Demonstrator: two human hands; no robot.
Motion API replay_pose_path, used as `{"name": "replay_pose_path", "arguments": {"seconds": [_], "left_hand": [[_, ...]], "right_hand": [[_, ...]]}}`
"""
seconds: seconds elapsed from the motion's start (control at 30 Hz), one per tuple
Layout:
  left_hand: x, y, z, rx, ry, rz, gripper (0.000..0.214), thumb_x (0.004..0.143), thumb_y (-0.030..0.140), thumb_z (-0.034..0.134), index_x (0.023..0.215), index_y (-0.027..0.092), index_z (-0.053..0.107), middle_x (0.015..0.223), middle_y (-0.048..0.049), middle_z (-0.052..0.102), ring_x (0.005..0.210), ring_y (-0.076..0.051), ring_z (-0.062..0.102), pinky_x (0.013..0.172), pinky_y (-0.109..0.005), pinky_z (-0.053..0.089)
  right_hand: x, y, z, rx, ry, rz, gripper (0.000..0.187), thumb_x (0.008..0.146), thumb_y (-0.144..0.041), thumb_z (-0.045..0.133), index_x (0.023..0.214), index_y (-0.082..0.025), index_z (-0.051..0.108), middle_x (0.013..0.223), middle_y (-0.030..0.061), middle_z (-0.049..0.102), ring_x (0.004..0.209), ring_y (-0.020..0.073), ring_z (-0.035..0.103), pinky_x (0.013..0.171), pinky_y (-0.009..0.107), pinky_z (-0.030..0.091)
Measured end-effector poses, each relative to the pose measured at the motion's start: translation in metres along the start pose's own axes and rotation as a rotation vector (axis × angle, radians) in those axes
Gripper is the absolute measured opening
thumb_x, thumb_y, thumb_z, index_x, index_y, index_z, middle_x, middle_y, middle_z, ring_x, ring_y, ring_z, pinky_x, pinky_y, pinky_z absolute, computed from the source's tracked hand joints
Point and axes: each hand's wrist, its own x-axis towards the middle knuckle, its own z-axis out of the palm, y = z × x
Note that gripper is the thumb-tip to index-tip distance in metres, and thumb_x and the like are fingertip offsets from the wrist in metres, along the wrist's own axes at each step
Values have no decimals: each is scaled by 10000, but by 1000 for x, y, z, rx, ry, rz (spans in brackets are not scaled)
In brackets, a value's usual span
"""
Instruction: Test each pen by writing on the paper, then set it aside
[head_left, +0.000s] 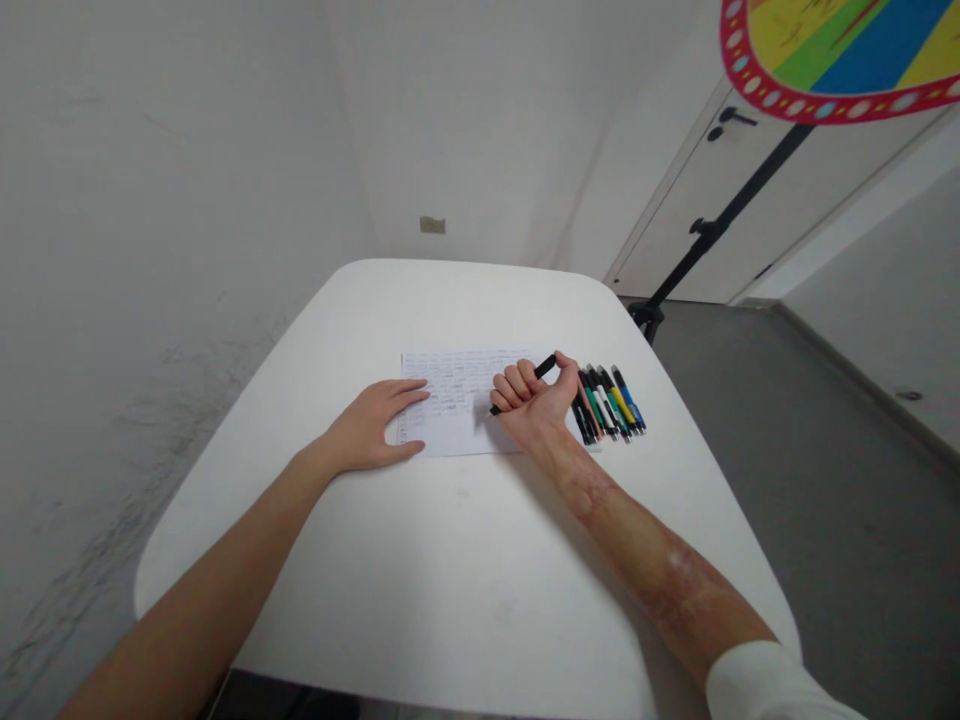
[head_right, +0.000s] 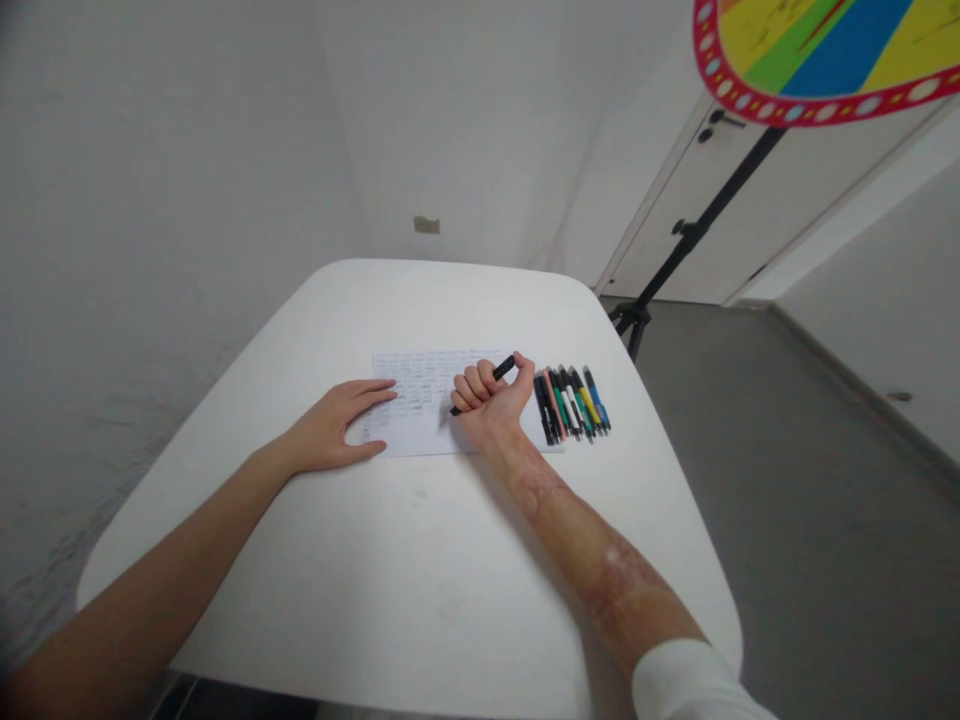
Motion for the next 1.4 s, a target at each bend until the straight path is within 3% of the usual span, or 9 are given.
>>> {"name": "replay_pose_path", "arguments": {"seconds": [0.9, 1.17, 1.33, 1.4], "left_hand": [[-2, 0, -1, -54, 10, -26, 797, 938, 596, 767, 1623, 275, 515, 1682, -123, 541, 1532, -366, 531, 1305, -595, 403], [-1, 0, -1, -47, 14, -22, 812, 936, 606, 764, 1624, 255, 514, 1683, -137, 536, 1554, -368, 507, 1339, -614, 354], [-1, 1, -3, -58, 4, -28, 806, 933, 598, 763, 1625, 269, 514, 1691, -126, 530, 1553, -371, 507, 1336, -607, 361], [-1, 2, -4, -58, 2, -30, 800, 937, 597, 757, 1624, 265, 516, 1689, -131, 532, 1550, -372, 511, 1333, -607, 365]], "right_hand": [[-3, 3, 3, -34, -2, 1, 623, 960, -676, 475, 637, -268, 132, 511, -79, 157, 513, 124, 56, 420, 290, 139], [-4, 4, 2, -17, -64, 17, 613, 947, -646, 536, 627, -267, 175, 490, -75, 193, 476, 114, 91, 400, 279, 156], [1, 9, 3, -192, -166, -1, 565, 904, -492, 751, 634, -247, 320, 501, -93, 281, 460, 94, 111, 390, 247, 175], [4, 14, 3, -327, -190, -31, 519, 893, -414, 752, 607, -242, 355, 507, -67, 362, 461, 102, 246, 422, 246, 283]]}}
